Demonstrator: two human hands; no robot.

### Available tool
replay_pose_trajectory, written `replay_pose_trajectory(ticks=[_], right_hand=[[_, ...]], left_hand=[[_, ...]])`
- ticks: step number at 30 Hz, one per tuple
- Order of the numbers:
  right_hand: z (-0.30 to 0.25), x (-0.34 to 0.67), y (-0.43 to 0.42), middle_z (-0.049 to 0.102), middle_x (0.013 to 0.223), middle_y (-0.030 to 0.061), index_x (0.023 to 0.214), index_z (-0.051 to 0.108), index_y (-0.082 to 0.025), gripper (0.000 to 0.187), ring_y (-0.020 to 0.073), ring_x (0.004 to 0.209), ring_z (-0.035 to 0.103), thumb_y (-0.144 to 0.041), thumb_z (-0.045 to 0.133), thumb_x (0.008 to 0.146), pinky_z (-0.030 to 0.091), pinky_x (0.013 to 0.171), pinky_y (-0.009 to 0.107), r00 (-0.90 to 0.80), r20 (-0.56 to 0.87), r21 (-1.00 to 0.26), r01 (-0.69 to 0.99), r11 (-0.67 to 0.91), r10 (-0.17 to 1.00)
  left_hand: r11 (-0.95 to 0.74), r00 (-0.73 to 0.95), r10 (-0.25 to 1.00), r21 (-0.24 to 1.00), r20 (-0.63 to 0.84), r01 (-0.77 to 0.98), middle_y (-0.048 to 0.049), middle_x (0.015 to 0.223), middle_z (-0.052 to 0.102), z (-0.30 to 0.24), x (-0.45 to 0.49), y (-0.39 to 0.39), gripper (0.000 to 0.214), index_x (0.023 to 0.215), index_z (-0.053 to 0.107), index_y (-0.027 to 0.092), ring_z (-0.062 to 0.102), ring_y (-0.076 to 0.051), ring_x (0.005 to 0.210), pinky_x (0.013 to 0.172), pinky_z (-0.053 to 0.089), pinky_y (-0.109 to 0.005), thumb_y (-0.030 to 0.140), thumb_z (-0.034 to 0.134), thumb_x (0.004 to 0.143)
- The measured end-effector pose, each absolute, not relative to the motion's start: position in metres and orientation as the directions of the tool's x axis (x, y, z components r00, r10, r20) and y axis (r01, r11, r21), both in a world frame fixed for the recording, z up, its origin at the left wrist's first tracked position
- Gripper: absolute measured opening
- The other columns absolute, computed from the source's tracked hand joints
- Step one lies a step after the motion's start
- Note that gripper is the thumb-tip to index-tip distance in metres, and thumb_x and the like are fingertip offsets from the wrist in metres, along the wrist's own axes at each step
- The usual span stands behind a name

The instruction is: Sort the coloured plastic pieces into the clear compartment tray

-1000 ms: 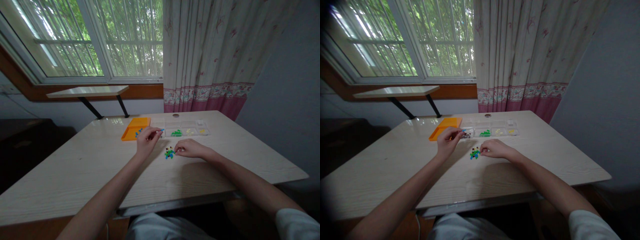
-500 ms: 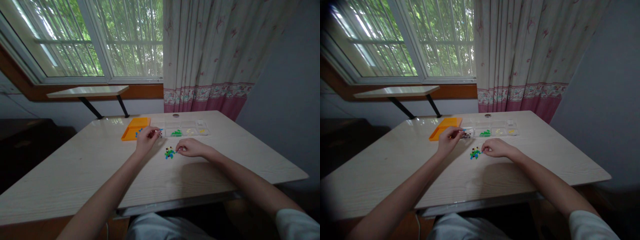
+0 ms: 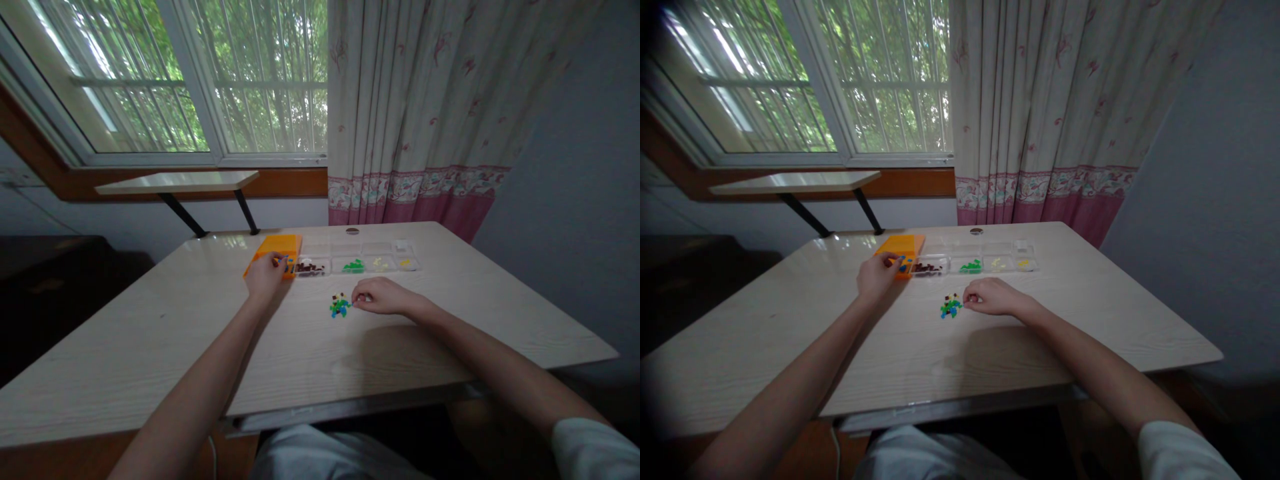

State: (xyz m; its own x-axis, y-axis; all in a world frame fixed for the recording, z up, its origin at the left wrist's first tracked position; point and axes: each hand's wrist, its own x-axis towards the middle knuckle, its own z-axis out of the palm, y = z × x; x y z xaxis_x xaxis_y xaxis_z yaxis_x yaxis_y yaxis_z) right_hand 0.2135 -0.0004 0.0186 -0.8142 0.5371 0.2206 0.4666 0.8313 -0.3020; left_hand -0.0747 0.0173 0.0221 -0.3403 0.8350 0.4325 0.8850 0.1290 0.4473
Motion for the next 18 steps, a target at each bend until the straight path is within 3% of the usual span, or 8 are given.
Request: replay_pose_trajectory(ticks=[5,9,15,18], right_hand=[[0.017,0.213,0.000,0.064,0.080,0.0036,0.086,0.065,-0.017,0.015,0.0127,0.069,0.057,-0.019,0.052,0.078,0.039,0.061,0.020,-0.804,0.220,-0.307,0.480,0.822,0.552],[0.018,0.213,0.000,0.064,0.077,0.0034,0.084,0.065,-0.016,0.014,0.0120,0.066,0.055,-0.022,0.054,0.079,0.038,0.060,0.020,-0.771,0.235,-0.348,0.501,0.792,0.592],[0.019,0.210,-0.001,0.061,0.071,0.0021,0.083,0.064,-0.016,0.016,0.0105,0.062,0.052,-0.026,0.053,0.080,0.037,0.057,0.020,-0.694,0.327,-0.395,0.517,0.760,0.642],[0.018,0.209,-0.001,0.061,0.072,0.0015,0.083,0.063,-0.016,0.016,0.0098,0.062,0.051,-0.026,0.052,0.081,0.036,0.057,0.019,-0.648,0.397,-0.412,0.507,0.757,0.650]], left_hand=[[0.132,-0.339,0.835,0.440,0.434,0.888,-0.0039,0.079,0.065,0.021,-0.074,0.018,0.030,0.094,0.064,0.024,0.057,-0.019,0.069,0.051,0.030,-0.025,0.043,0.049,0.076],[0.015,-0.266,0.838,0.468,0.476,0.884,-0.0042,0.073,0.063,0.020,-0.069,0.018,0.030,0.095,0.063,0.020,0.056,-0.017,0.065,0.053,0.033,-0.024,0.038,0.049,0.076],[-0.387,0.138,0.893,0.575,0.428,0.721,0.0003,0.056,0.054,0.017,-0.035,0.006,0.023,0.081,0.066,0.016,0.047,-0.010,0.051,0.049,0.032,-0.020,0.032,0.051,0.075],[-0.495,0.334,0.869,0.637,0.365,0.591,0.0017,0.053,0.051,0.014,-0.013,-0.006,0.020,0.077,0.067,0.014,0.043,-0.008,0.049,0.047,0.031,-0.018,0.029,0.054,0.073]])
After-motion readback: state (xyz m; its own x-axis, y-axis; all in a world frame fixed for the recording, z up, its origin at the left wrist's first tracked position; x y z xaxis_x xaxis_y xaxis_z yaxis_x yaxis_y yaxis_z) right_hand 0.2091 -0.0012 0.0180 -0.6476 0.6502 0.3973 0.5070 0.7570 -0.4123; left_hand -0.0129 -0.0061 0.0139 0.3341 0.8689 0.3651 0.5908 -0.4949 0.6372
